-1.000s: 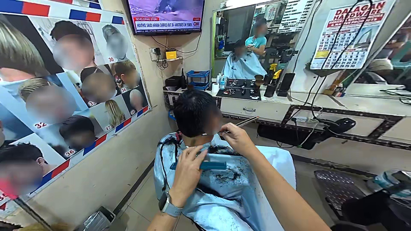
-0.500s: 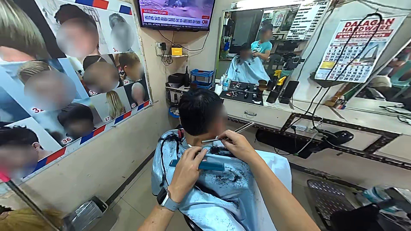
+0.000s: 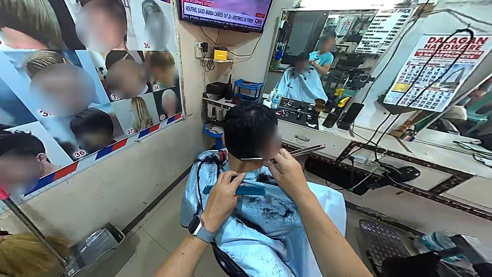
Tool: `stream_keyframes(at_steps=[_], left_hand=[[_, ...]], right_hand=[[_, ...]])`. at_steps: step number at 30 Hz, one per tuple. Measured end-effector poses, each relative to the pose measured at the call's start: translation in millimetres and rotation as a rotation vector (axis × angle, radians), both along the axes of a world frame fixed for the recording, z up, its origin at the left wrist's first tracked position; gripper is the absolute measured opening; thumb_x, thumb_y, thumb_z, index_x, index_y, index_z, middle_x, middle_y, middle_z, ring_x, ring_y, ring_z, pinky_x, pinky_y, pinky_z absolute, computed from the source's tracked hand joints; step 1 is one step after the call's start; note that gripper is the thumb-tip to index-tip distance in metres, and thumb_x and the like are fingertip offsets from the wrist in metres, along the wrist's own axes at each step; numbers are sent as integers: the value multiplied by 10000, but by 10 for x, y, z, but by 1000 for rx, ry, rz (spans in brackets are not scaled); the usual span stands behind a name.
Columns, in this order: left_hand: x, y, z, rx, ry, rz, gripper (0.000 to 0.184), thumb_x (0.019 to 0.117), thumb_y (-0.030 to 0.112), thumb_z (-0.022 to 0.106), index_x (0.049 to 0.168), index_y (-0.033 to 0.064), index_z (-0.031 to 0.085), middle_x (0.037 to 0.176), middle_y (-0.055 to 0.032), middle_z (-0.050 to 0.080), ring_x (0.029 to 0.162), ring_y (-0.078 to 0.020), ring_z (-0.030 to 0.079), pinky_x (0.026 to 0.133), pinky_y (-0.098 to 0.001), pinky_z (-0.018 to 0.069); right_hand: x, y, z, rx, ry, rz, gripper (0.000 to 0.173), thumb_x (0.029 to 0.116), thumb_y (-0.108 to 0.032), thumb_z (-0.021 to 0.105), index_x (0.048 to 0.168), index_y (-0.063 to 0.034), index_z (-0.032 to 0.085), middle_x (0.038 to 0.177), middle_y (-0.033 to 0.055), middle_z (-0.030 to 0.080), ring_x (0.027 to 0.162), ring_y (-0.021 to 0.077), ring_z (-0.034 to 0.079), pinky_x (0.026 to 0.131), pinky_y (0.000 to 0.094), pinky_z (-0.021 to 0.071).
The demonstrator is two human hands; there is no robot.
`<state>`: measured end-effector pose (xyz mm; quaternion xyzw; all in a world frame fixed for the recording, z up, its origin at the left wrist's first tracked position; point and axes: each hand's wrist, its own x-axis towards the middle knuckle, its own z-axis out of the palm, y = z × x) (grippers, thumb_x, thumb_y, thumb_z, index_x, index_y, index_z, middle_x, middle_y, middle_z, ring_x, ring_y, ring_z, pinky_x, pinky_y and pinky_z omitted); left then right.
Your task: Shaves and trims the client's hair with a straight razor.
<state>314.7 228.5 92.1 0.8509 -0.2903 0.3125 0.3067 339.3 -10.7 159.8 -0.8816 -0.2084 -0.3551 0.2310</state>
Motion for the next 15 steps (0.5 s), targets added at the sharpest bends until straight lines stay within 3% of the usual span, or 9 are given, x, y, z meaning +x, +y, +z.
stream_keyframes(at_steps=[4, 15], left_hand=[[4, 6, -3, -31, 10, -18, 327, 1033, 232, 572, 1339, 214, 688, 1233, -57, 671, 1203, -205, 608, 1015, -339, 521], [8, 23, -68, -85, 8, -64, 326, 1029, 207, 580, 1337, 199, 689, 1248, -62, 667, 1221, -194, 603, 1037, -328, 512]], right_hand=[[-13, 5, -6, -85, 38, -12, 198, 1004, -196, 580, 1088, -144, 752, 1058, 53, 694, 961, 179, 681, 832, 405, 584], [-59, 31, 24, -54, 67, -6, 196, 1005, -192, 588, 1090, -124, 750, 1107, 78, 698, 987, 171, 685, 856, 356, 591]])
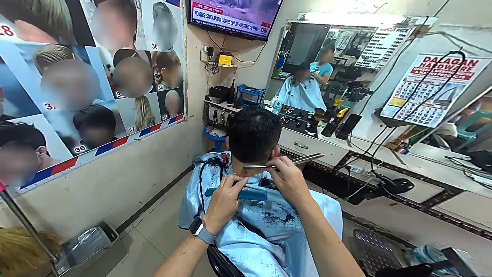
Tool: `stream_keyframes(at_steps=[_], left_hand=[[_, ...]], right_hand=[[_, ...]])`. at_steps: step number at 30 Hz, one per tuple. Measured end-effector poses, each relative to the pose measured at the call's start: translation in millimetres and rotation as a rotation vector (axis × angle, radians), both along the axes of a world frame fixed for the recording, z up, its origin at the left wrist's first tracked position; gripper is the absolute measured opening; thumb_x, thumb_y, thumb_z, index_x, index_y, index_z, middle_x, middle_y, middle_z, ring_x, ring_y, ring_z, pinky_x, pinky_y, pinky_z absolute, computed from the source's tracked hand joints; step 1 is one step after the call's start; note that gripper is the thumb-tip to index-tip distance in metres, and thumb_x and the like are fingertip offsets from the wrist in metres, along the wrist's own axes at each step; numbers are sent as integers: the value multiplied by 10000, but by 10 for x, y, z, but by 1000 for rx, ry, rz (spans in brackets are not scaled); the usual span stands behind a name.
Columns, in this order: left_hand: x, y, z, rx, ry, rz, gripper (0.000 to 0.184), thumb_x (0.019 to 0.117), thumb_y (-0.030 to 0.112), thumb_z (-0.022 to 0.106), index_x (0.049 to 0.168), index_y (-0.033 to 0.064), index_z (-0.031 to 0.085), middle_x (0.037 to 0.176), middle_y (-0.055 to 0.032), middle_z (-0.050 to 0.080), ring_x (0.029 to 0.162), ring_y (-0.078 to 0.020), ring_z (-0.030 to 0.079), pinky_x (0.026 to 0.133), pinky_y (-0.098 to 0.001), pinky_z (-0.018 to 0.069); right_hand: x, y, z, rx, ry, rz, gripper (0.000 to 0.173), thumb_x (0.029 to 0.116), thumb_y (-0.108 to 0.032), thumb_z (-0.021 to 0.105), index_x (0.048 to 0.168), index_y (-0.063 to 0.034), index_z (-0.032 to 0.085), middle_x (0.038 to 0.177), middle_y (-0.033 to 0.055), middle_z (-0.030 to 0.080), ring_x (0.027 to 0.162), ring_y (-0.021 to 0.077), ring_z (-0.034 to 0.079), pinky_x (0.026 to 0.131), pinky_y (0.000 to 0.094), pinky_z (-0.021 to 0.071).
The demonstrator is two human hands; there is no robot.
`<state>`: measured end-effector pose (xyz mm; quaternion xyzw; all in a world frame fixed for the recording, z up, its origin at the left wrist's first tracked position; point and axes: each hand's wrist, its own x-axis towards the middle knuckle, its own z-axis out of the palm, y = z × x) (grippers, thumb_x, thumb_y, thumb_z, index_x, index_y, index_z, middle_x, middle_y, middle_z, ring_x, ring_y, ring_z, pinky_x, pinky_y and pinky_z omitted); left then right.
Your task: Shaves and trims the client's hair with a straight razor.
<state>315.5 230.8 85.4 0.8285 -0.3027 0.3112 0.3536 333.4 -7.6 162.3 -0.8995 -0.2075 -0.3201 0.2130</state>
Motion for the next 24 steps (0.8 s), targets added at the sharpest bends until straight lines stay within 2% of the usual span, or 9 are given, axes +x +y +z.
stream_keyframes(at_steps=[5, 7, 11, 13, 15, 17, 20, 22, 24], left_hand=[[29, 41, -56, -26, -17, -54, 305, 1039, 201, 575, 1316, 173, 698, 1270, -74, 668, 1272, -197, 588, 1091, -332, 484], [21, 119, -21, -58, -26, -95, 264, 1042, 183, 573, 1254, 134, 724, 1292, -91, 668, 1283, -199, 597, 1096, -345, 494], [-132, 267, 284, -444, 72, -116, 190, 981, 187, 682, 1091, 64, 776, 1301, -139, 641, 1109, -153, 661, 959, -306, 574], [-192, 257, 426, -695, 176, -170, 285, 897, 292, 797, 1045, 50, 776, 1258, -107, 638, 920, -98, 653, 759, -231, 577], [-197, 256, 492, -815, 215, -231, 313, 849, 278, 849, 1011, 31, 745, 1170, -91, 649, 817, -94, 633, 681, -220, 561], [-183, 287, 540, -842, 206, -255, 228, 869, 203, 831, 982, 34, 728, 1077, -80, 671, 798, -108, 645, 686, -234, 570], [-137, 399, 533, -804, 170, -229, 161, 907, 201, 791, 951, 52, 749, 1038, -58, 703, 844, -107, 667, 708, -242, 578], [-80, 484, 493, -642, 171, -201, 163, 951, 230, 737, 957, 68, 754, 1069, -43, 713, 983, -120, 672, 847, -287, 574], [-16, 501, 419, -319, 181, -185, 172, 986, 204, 678, 1086, 105, 776, 1234, -42, 702, 1184, -163, 636, 1027, -364, 527]], right_hand=[[-72, 38, -46, -2, 68, 56, 200, 987, -160, 578, 1076, -107, 749, 1062, 76, 697, 955, 148, 683, 847, 319, 588], [-154, 67, 6, 124, 95, 113, 216, 1005, -184, 572, 1095, -95, 747, 1069, 55, 704, 966, 101, 673, 842, 264, 578], [-476, 379, 78, 433, 168, 224, 227, 1013, -122, 541, 1150, -37, 700, 1081, 53, 715, 954, 91, 684, 832, 274, 589], [-589, 593, -9, 482, 196, 272, 227, 1018, -98, 532, 1164, -30, 691, 1084, 55, 717, 949, 105, 690, 823, 282, 598], [-620, 745, -94, 515, 224, 312, 226, 1024, -94, 528, 1170, -25, 686, 1085, 59, 714, 936, 108, 691, 803, 273, 600], [-609, 785, -112, 524, 263, 337, 225, 1027, -98, 518, 1172, -32, 678, 1084, 54, 712, 923, 105, 689, 790, 266, 597], [-553, 653, 35, 466, 252, 298, 223, 1023, -110, 530, 1158, -31, 689, 1083, 57, 712, 948, 110, 683, 831, 288, 590], [-482, 503, 151, 392, 151, 155, 224, 1016, -138, 546, 1143, -41, 702, 1075, 64, 710, 950, 110, 681, 831, 299, 587], [-387, 386, 218, 235, 26, -10, 228, 1003, -170, 559, 1112, -74, 735, 1070, 64, 712, 931, 103, 680, 797, 281, 587]])
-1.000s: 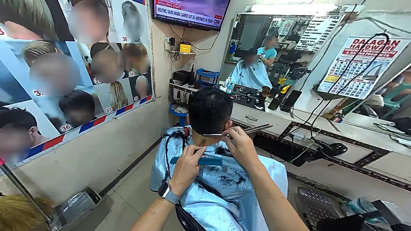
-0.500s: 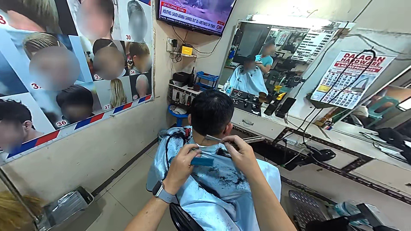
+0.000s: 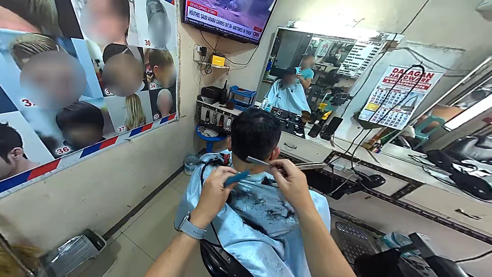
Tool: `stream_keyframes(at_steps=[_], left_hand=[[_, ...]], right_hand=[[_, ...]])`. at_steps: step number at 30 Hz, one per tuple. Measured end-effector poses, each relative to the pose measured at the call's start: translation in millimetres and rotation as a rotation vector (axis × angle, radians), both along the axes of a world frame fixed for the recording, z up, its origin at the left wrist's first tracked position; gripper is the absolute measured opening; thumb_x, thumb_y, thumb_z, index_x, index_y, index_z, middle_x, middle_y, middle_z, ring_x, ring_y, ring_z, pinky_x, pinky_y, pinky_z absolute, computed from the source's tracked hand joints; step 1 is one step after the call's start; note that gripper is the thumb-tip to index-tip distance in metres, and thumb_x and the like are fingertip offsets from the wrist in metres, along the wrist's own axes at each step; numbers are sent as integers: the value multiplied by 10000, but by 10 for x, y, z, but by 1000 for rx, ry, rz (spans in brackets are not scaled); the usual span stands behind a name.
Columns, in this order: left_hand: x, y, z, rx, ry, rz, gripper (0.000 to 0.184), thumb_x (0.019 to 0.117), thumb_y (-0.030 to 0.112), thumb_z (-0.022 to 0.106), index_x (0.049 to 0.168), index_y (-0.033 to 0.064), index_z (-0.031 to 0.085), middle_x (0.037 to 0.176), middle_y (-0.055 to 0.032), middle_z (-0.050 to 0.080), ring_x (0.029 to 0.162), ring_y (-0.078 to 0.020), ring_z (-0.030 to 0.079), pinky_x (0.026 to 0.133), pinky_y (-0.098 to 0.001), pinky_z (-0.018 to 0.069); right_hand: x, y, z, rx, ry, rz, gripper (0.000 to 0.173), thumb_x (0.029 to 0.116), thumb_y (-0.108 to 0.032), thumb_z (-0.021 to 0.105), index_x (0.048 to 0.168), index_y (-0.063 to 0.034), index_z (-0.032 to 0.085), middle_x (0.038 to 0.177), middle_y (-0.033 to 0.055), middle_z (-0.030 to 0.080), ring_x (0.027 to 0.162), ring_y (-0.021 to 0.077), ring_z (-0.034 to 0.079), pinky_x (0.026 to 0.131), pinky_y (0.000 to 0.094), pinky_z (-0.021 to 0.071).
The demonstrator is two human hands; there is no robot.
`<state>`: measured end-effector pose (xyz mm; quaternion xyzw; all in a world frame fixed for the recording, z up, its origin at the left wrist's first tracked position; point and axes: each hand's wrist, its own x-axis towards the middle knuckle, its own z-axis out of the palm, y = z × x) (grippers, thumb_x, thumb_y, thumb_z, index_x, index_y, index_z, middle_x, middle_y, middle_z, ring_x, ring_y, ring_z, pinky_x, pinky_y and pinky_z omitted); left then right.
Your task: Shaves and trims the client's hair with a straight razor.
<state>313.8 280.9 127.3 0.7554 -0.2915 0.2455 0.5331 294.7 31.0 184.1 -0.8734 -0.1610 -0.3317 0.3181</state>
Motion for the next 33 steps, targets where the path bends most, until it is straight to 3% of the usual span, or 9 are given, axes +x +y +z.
stream_keyframes(at_steps=[2, 4, 9, 17, 22, 29, 31, 33], left_hand=[[47, -71, -106, 262, -36, -12, 389, 961, 120, 661, 1344, 185, 690, 1412, -64, 617, 1337, -243, 550, 1101, -424, 483], [90, -146, -216, 371, -56, -2, 469, 979, 149, 650, 1443, 209, 607, 1445, -91, 580, 1367, -273, 525, 1103, -422, 485], [120, -163, -343, 397, -86, 5, 452, 957, 94, 640, 1391, 222, 642, 1391, -58, 607, 1328, -241, 554, 1067, -384, 511], [124, -127, -373, 371, -51, -29, 489, 944, 84, 649, 1400, 259, 639, 1399, -102, 576, 1297, -259, 566, 1013, -387, 545], [136, -86, -358, 383, -23, -56, 501, 956, 98, 634, 1424, 276, 620, 1399, -100, 575, 1289, -262, 570, 1007, -393, 545], [184, -48, -376, 381, -17, -118, 488, 970, 90, 610, 1428, 259, 619, 1414, -99, 573, 1318, -262, 553, 1039, -401, 527], [183, 21, -346, 368, -26, -139, 453, 961, 78, 625, 1387, 231, 652, 1446, -95, 564, 1348, -259, 539, 1071, -409, 509], [139, 105, -254, 210, -48, -114, 341, 940, 53, 646, 1245, 174, 741, 1422, -88, 601, 1325, -236, 565, 1079, -407, 510]], right_hand=[[67, -33, 33, -164, -42, -85, 222, 998, -176, 568, 1102, -97, 748, 1081, 81, 702, 915, 141, 682, 781, 311, 593], [119, -6, 53, -266, -58, -132, 213, 997, -166, 573, 1093, -104, 752, 1102, 101, 705, 916, 190, 697, 788, 371, 603], [151, 31, -24, -369, -56, -211, 226, 1007, -150, 546, 1097, -114, 750, 1148, 108, 704, 1012, 247, 698, 836, 446, 591], [37, 156, 25, -421, -28, -267, 243, 995, -119, 531, 1095, -108, 752, 1148, 115, 703, 999, 257, 703, 820, 449, 596], [-4, 189, -4, -484, 107, -224, 240, 968, -87, 528, 1081, -72, 740, 1145, 135, 701, 1004, 271, 706, 830, 461, 594], [-50, 200, -4, -360, 137, -214, 249, 959, -61, 541, 1087, -71, 754, 1110, 118, 706, 1008, 224, 694, 875, 406, 585], [-135, 187, 62, -168, 187, -169, 244, 987, -113, 546, 1125, -82, 744, 1107, 74, 710, 996, 146, 682, 870, 336, 580], [-283, 250, 138, 83, 253, -106, 258, 1006, -149, 531, 1179, -77, 709, 1094, 51, 713, 915, 117, 678, 801, 321, 577]])
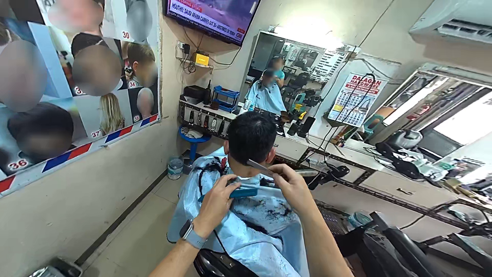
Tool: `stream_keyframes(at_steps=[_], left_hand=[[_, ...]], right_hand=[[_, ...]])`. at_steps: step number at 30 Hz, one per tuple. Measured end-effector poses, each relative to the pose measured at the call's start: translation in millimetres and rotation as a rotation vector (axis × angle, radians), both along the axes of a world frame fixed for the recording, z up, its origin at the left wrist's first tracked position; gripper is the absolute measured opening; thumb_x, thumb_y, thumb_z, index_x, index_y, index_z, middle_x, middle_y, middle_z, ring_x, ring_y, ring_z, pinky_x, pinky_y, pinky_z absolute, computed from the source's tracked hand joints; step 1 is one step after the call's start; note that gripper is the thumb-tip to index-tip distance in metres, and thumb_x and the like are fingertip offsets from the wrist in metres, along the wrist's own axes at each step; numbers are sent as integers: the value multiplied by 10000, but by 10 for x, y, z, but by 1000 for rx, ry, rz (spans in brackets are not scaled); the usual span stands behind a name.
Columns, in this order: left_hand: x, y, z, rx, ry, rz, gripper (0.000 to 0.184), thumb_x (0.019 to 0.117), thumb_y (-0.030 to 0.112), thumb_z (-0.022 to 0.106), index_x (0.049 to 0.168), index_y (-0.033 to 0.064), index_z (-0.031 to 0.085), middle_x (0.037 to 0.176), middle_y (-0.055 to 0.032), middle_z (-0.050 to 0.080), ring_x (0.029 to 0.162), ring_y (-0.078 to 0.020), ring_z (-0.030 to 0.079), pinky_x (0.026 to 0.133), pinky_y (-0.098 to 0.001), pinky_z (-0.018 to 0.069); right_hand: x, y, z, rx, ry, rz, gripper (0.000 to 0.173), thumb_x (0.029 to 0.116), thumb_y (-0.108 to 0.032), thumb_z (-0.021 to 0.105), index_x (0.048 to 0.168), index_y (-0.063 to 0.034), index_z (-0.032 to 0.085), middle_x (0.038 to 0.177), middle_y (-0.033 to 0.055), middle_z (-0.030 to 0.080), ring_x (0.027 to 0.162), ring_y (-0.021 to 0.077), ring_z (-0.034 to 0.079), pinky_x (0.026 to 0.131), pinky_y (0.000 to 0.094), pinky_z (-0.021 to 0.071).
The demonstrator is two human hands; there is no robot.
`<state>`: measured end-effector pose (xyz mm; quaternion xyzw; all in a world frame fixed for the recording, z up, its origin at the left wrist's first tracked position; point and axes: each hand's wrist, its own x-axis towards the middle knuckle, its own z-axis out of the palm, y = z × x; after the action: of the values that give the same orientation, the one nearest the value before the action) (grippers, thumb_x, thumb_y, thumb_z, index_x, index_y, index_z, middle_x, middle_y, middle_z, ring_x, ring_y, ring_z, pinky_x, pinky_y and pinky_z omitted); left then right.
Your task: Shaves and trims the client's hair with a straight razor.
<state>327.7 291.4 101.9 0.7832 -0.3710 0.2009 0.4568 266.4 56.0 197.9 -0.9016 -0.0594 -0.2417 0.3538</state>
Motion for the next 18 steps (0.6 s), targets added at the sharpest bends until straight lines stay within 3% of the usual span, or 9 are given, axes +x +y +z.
stream_keyframes(at_steps=[2, 4, 7, 9, 11, 14, 16, 18], left_hand=[[-70, 25, 177, -290, 44, -2, 169, 958, 162, 702, 1094, 110, 788, 1335, -85, 650, 1230, -167, 619, 1037, -340, 540], [-150, 0, 366, -518, 162, -43, 258, 902, 311, 787, 1035, 90, 782, 1300, -63, 660, 1120, -114, 656, 870, -264, 589], [-240, -64, 458, -654, 234, -69, 290, 866, 260, 830, 1040, 46, 740, 1201, -72, 690, 952, -125, 681, 757, -254, 589], [-249, -82, 507, -666, 190, -38, 199, 884, 211, 810, 946, 38, 733, 1162, -83, 700, 922, -131, 682, 748, -254, 589], [-233, -84, 528, -607, 111, 25, 153, 906, 196, 777, 913, 47, 740, 1144, -75, 704, 937, -115, 679, 762, -239, 585], [-192, -170, 451, -219, -32, 127, 121, 949, 185, 708, 989, 102, 786, 1168, -36, 721, 1108, -165, 662, 960, -358, 558], [-213, -379, 373, 53, -84, 145, 328, 893, 62, 707, 1191, 178, 777, 1302, -38, 683, 1243, -260, 602, 1040, -468, 509], [-234, -603, 242, 210, -104, 207, 518, 878, 46, 708, 1368, 212, 680, 1396, -56, 623, 1309, -298, 557, 1058, -474, 505]], right_hand=[[-130, 157, -42, 171, 9, 84, 260, 1005, -109, 525, 1203, -44, 680, 1090, 64, 710, 872, 137, 682, 761, 338, 592], [-171, 345, -169, 292, -6, 179, 250, 1006, -78, 521, 1201, -40, 672, 1099, 62, 708, 851, 135, 685, 732, 320, 600], [-184, 501, -349, 438, 25, 290, 248, 1006, -67, 527, 1208, -36, 667, 1101, 64, 707, 838, 140, 696, 708, 307, 615], [-121, 410, -359, 429, 53, 344, 244, 1014, -83, 521, 1206, -44, 665, 1092, 61, 707, 840, 137, 698, 716, 306, 617], [-11, 180, -295, 302, -8, 322, 241, 1006, -90, 529, 1186, -42, 682, 1093, 56, 709, 872, 115, 688, 752, 302, 601], [252, -251, -174, 25, -141, 167, 229, 987, -120, 561, 1143, -68, 720, 1106, 69, 703, 972, 118, 677, 840, 303, 583], [452, -462, -136, -122, -182, 142, 219, 974, -125, 578, 1124, -78, 730, 1094, 88, 697, 954, 143, 674, 839, 309, 578], [600, -579, -141, -213, -164, 161, 220, 981, -129, 574, 1136, -85, 723, 1121, 99, 689, 959, 177, 675, 860, 349, 578]])
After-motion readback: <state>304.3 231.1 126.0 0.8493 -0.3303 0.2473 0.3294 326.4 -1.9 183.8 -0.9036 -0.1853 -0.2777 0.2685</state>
